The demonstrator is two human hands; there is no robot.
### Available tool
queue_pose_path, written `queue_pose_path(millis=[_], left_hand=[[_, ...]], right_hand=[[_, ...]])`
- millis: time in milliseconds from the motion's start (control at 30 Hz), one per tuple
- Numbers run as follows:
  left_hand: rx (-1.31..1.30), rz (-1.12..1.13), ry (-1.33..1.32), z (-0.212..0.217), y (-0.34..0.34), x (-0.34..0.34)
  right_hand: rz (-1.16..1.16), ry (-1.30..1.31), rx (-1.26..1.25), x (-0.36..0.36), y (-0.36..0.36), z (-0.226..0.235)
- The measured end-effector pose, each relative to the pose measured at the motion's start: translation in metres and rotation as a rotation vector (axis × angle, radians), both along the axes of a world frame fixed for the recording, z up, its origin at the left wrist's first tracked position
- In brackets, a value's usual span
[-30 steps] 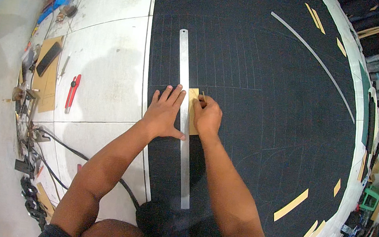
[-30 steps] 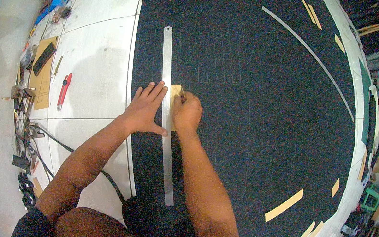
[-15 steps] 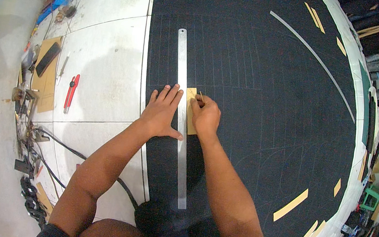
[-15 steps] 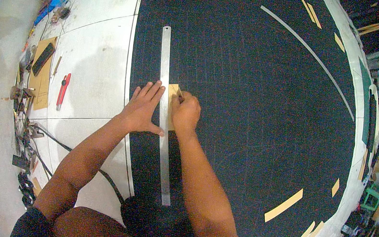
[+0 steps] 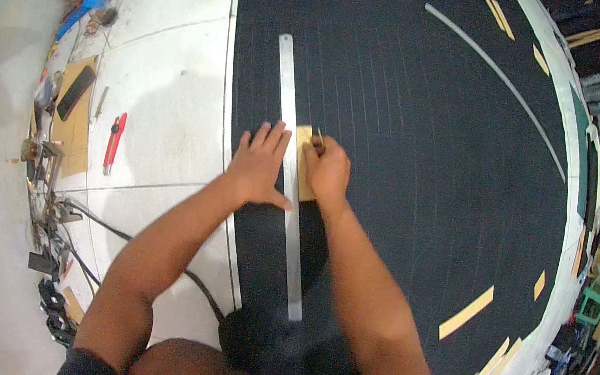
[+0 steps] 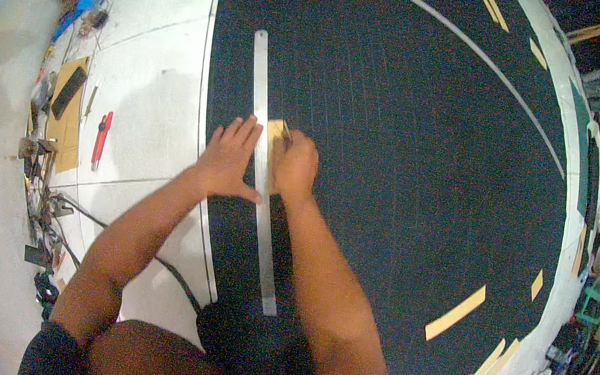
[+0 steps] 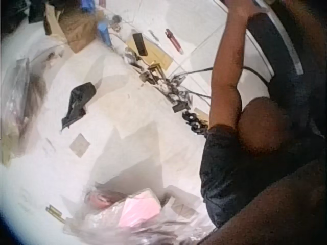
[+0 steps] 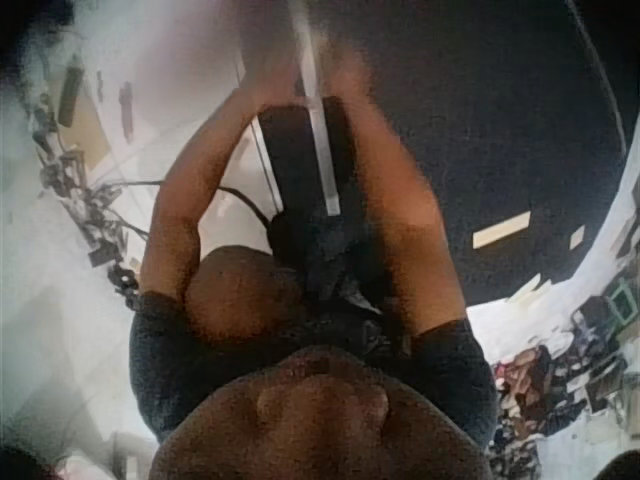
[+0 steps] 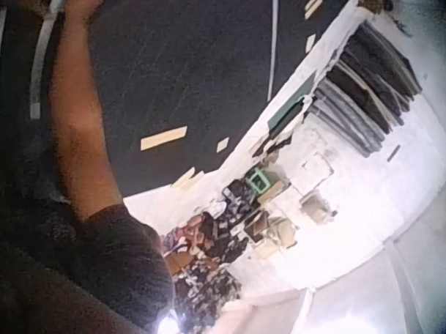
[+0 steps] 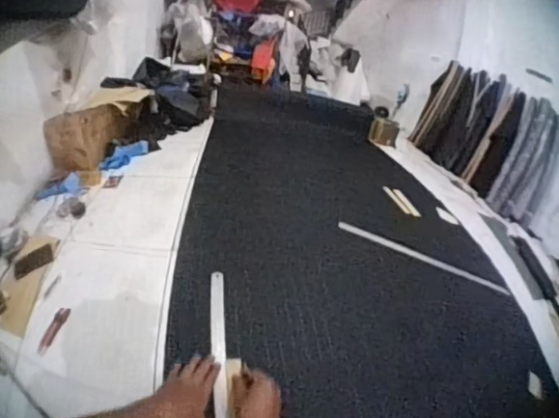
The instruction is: The person marks a large piece of dark fabric using a ruler and a marking tool, drawing a series of parallel lines.
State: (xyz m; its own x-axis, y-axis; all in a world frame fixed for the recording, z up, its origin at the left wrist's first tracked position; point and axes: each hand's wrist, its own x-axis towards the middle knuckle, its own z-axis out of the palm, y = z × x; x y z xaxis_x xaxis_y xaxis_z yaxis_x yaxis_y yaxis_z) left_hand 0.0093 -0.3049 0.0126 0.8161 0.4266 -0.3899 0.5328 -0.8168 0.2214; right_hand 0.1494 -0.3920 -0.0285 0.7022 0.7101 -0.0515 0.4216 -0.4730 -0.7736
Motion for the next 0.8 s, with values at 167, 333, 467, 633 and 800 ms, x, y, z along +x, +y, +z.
queue_pose_path(millis=[167,333,467,633,800], left_hand=[[-0.035,-0.005,0.068,0.008,0.004,0.002],[0.002,-0.004,0.083,0.004,-0.002,0.006],[0.027,0.0,0.028,0.002,-0.005,0.002],[0.044,0.015,0.093,0.006,-0.007,0.004],[0.053,0.015,0.064,0.002,-0.007,0.006]], right_hand=[[-0.103,0.278,0.063,0.002,-0.036,0.01],[-0.111,0.388,-0.039,-0.027,-0.159,0.029],[-0.102,0.357,-0.091,-0.075,-0.244,0.008],[-0.098,0.301,-0.142,-0.112,-0.254,0.015],[-0.079,0.162,-0.085,-0.115,-0.25,0.016]])
